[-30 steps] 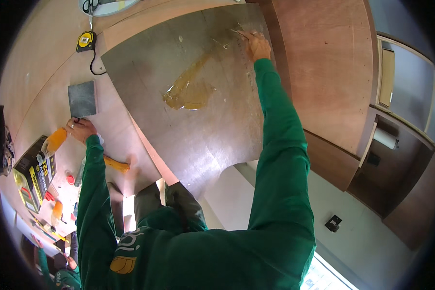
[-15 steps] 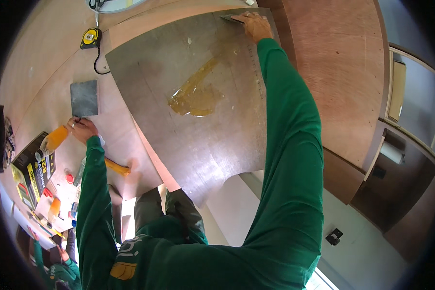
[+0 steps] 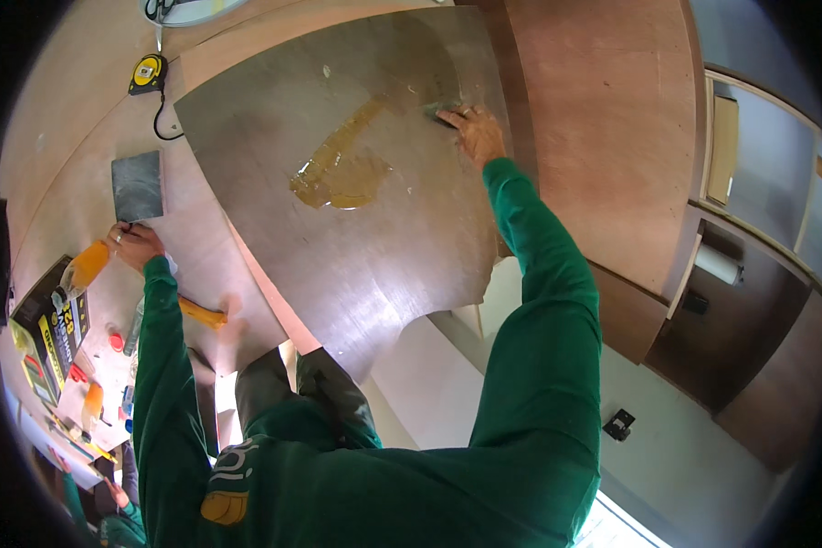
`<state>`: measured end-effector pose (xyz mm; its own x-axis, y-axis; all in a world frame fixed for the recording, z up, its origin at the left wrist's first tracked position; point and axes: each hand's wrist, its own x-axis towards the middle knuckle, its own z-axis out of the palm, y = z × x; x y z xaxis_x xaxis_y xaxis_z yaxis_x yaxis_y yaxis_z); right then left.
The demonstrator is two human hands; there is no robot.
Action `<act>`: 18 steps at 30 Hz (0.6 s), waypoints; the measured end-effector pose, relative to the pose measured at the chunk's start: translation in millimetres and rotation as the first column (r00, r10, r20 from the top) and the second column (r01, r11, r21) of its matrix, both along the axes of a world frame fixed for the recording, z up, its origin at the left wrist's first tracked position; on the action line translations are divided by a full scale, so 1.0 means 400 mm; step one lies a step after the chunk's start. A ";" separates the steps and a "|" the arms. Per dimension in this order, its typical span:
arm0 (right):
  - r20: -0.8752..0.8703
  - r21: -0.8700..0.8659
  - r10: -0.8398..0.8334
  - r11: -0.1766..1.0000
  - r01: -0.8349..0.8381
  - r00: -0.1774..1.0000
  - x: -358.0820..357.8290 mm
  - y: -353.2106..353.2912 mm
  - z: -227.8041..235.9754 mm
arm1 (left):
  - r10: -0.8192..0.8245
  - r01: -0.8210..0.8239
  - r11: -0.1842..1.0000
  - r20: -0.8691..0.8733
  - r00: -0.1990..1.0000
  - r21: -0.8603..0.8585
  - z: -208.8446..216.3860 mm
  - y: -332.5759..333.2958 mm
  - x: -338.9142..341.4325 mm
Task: The person positions a piece of laminate onto a wooden board, then pours adhesive from a container onto another wooden board and spreads it using a scraper.
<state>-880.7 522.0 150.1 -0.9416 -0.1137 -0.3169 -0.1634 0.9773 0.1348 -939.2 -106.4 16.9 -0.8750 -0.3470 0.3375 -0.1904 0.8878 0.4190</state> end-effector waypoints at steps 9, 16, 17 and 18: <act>-0.203 -0.094 -0.295 0.955 0.282 0.934 0.255 -0.213 -0.044 | -0.011 0.010 1.000 -0.033 0.999 -0.028 -0.043 -0.049 0.004; -0.265 -0.172 -0.513 0.858 0.483 0.817 0.392 -0.348 -0.038 | -0.015 0.003 0.993 -0.098 0.995 -0.119 -0.006 0.004 0.015; -0.298 -0.230 -0.582 0.813 0.535 0.757 0.408 -0.367 -0.024 | 0.003 -0.010 0.994 -0.066 0.998 -0.111 -0.001 0.010 0.020; -0.325 -0.286 -0.645 0.764 0.578 0.692 0.424 -0.380 -0.005 | 0.022 -0.025 0.995 -0.030 0.999 -0.100 -0.002 0.025 0.025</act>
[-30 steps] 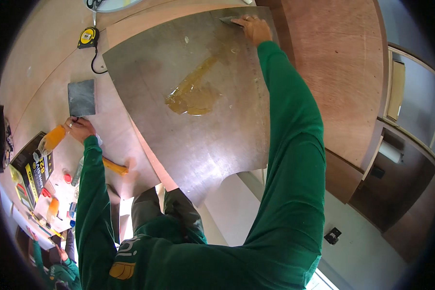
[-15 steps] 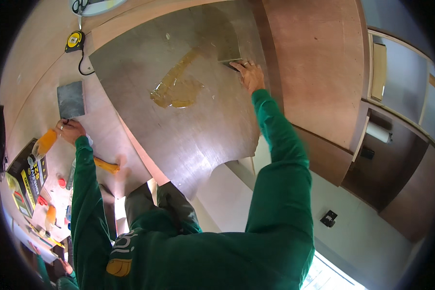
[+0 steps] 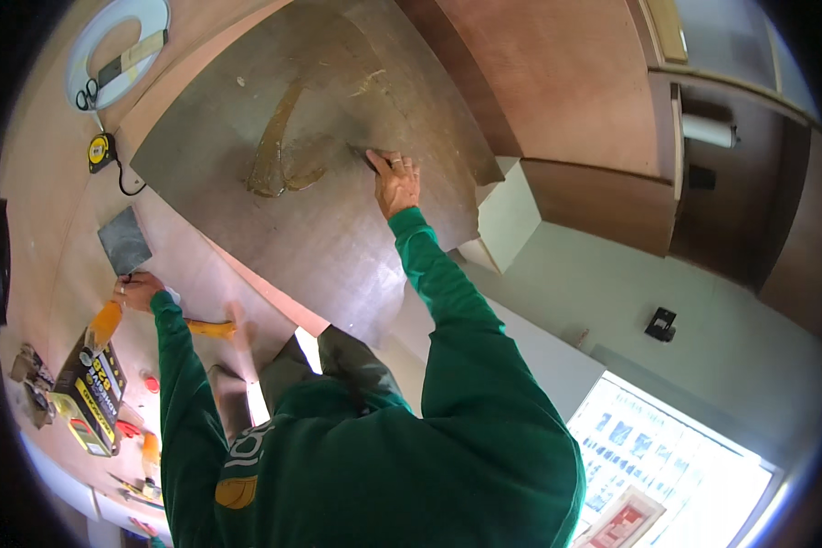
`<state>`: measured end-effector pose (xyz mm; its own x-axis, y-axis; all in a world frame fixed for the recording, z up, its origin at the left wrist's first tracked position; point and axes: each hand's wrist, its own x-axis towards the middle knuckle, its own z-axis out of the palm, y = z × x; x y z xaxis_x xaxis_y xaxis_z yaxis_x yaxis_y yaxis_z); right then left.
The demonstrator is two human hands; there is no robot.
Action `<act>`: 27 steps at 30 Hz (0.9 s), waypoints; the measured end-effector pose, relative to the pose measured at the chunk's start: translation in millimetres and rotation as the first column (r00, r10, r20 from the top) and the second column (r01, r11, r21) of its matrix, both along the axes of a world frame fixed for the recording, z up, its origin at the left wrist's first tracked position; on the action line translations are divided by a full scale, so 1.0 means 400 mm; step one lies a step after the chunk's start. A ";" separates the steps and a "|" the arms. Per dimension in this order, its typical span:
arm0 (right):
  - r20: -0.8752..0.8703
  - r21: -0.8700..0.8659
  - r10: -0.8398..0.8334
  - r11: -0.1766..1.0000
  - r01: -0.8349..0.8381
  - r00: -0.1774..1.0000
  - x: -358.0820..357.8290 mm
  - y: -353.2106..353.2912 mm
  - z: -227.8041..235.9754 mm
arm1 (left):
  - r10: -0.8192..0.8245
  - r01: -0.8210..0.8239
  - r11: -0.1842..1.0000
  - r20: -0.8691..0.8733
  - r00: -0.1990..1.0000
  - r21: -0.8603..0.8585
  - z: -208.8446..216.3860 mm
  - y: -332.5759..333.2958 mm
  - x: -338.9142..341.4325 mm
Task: The person positions a piece of laminate onto a wooden board, then pours adhesive from a container onto another wooden board and spreads it using a scraper.
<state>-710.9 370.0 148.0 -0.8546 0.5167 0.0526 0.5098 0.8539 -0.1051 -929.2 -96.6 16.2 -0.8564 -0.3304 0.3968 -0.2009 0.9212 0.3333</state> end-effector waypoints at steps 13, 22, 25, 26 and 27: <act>0.162 -0.979 -0.980 -0.144 0.147 0.120 0.717 -0.039 -0.059 | -0.336 0.361 0.630 -0.178 0.925 0.688 0.026 0.190 0.023; 0.384 -0.917 -0.902 -0.397 -0.029 0.198 0.694 -0.128 -0.078 | -0.302 0.073 0.677 0.186 0.935 0.732 0.081 0.337 -0.115; 0.364 -0.913 -0.899 -0.396 -0.094 0.244 0.630 -0.120 -0.077 | -0.306 0.063 0.600 0.157 0.939 0.797 0.022 0.278 -0.163; 0.362 -0.913 -0.900 -0.394 -0.101 0.243 0.634 -0.117 -0.081 | -0.321 0.091 0.520 0.096 0.942 0.850 0.000 0.273 -0.194; 0.357 -0.915 -0.902 -0.390 -0.106 0.244 0.637 -0.109 -0.080 | -0.328 0.117 0.432 0.035 0.944 0.894 -0.017 0.267 -0.218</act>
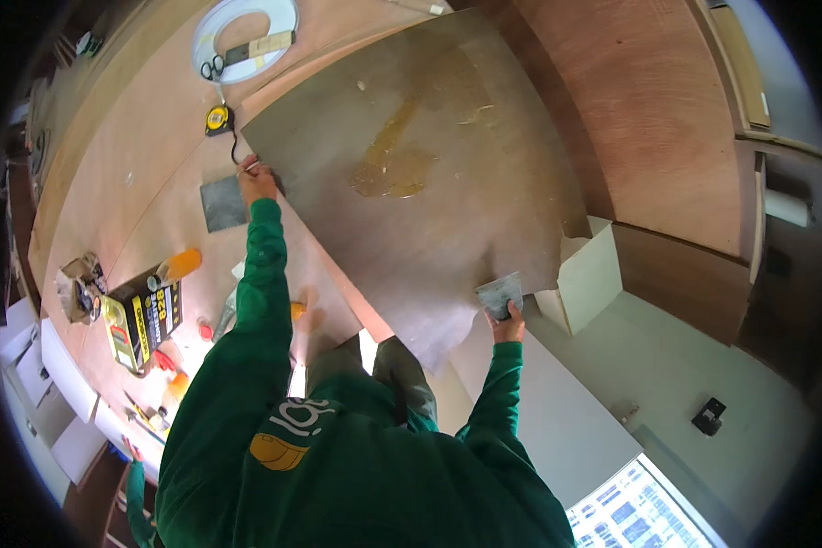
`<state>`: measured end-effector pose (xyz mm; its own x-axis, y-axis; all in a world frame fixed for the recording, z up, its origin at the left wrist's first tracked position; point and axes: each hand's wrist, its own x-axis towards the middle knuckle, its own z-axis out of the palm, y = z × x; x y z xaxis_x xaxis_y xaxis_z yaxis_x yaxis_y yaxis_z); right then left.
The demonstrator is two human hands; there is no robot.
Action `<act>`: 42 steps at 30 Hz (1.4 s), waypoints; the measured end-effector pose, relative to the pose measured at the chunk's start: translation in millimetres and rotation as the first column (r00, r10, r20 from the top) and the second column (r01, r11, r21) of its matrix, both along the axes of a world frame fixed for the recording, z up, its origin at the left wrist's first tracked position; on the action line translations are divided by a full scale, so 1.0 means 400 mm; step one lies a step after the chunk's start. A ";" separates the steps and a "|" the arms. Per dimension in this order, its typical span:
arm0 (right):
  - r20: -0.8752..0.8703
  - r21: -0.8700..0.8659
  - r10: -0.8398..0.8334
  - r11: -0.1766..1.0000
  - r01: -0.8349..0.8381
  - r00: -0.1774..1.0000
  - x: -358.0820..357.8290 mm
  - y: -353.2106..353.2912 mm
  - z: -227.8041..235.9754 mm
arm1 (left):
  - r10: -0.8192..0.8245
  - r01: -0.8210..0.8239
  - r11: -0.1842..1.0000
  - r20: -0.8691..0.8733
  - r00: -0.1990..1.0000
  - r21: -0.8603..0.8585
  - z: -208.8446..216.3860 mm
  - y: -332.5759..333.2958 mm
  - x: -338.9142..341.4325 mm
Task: The person positions a piece of laminate onto a wooden board, then pours adhesive from a container onto another wooden board and spreads it using a scraper.
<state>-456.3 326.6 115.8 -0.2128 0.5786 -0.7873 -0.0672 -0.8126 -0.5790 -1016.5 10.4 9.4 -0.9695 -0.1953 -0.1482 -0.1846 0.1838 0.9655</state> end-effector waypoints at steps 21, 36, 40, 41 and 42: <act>0.829 0.353 0.328 0.321 -0.879 0.453 -0.456 0.372 0.105 | -0.075 -0.009 0.951 -0.259 0.963 -0.308 0.080 -0.029 0.054; 0.954 -0.266 -0.134 0.045 -0.963 -0.270 -1.289 0.395 -0.008 | -0.309 0.001 0.709 -0.310 0.899 -0.705 0.066 -0.123 0.230; 0.982 -0.113 -0.132 0.153 -0.982 -0.134 -1.320 0.508 -0.022 | -0.316 0.026 0.732 -0.304 0.899 -0.681 0.066 -0.083 0.219; 0.989 -0.114 -0.078 0.123 -0.986 -0.124 -1.372 0.478 -0.025 | -0.304 0.026 0.727 -0.288 0.908 -0.686 0.066 -0.095 0.220; 0.993 -0.114 -0.024 0.096 -0.989 -0.117 -1.431 0.452 -0.023 | -0.294 0.028 0.723 -0.271 0.917 -0.690 0.066 -0.104 0.222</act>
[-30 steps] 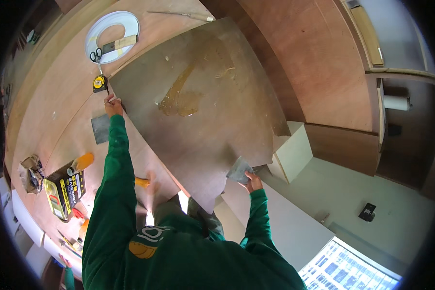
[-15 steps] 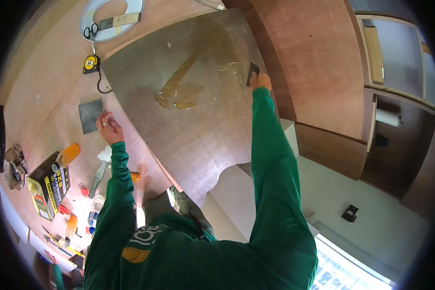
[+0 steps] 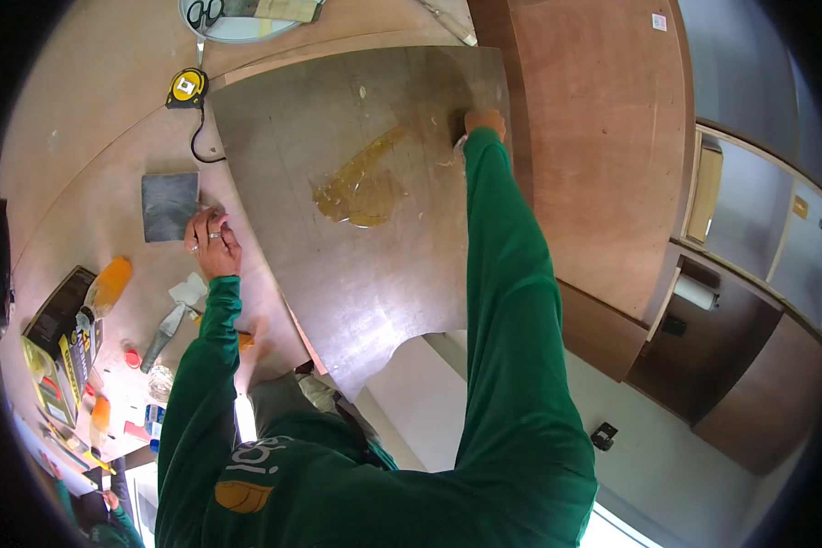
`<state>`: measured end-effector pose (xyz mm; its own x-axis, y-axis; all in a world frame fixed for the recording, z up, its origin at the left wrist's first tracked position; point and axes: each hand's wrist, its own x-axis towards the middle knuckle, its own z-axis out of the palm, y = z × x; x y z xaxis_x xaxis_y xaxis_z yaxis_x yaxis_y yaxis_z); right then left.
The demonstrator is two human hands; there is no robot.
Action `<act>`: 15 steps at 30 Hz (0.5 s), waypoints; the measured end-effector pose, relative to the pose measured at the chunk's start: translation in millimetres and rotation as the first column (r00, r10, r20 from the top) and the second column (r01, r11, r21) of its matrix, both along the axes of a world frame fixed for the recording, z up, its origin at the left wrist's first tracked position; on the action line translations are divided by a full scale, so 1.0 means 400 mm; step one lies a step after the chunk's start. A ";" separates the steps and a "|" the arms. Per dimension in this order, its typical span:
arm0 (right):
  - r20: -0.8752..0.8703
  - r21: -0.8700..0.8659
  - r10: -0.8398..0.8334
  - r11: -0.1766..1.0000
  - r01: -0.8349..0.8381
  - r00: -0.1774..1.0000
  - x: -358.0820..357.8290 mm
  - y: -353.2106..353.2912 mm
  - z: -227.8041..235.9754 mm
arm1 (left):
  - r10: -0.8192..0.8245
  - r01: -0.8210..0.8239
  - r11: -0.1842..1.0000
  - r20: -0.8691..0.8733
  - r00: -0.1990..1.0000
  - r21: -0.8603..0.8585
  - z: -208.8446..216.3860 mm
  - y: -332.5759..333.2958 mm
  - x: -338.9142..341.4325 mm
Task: The person positions a piece of laminate onto a wooden board, then pours adhesive from a container onto another wooden board and spreads it using a scraper.
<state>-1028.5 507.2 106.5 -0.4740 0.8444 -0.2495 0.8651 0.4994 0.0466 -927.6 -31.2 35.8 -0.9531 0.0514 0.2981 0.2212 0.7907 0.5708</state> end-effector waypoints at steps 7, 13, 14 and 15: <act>-0.075 0.008 0.173 0.985 -0.173 0.982 -0.277 -0.116 0.041 | 0.019 -0.019 1.000 0.019 1.000 -0.001 -0.006 -0.007 -0.009; -0.211 -0.031 0.269 0.959 -0.282 0.940 -0.370 -0.172 0.031 | 0.031 -0.031 0.999 0.038 0.999 0.010 -0.015 -0.018 -0.005; -0.217 -0.004 0.344 0.936 -0.353 0.914 -0.370 -0.171 0.024 | 0.026 -0.026 1.000 0.040 0.999 0.011 -0.014 -0.015 -0.008; -0.221 0.022 0.415 0.907 -0.420 0.883 -0.366 -0.166 0.022 | 0.018 -0.019 1.000 0.042 0.999 0.011 -0.013 -0.011 -0.007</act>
<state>-1175.0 440.7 115.3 -0.8257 0.5512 -0.1199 0.5636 0.8150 -0.1345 -930.3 -35.5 30.8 -0.9656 0.0304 0.2583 0.1822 0.7876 0.5886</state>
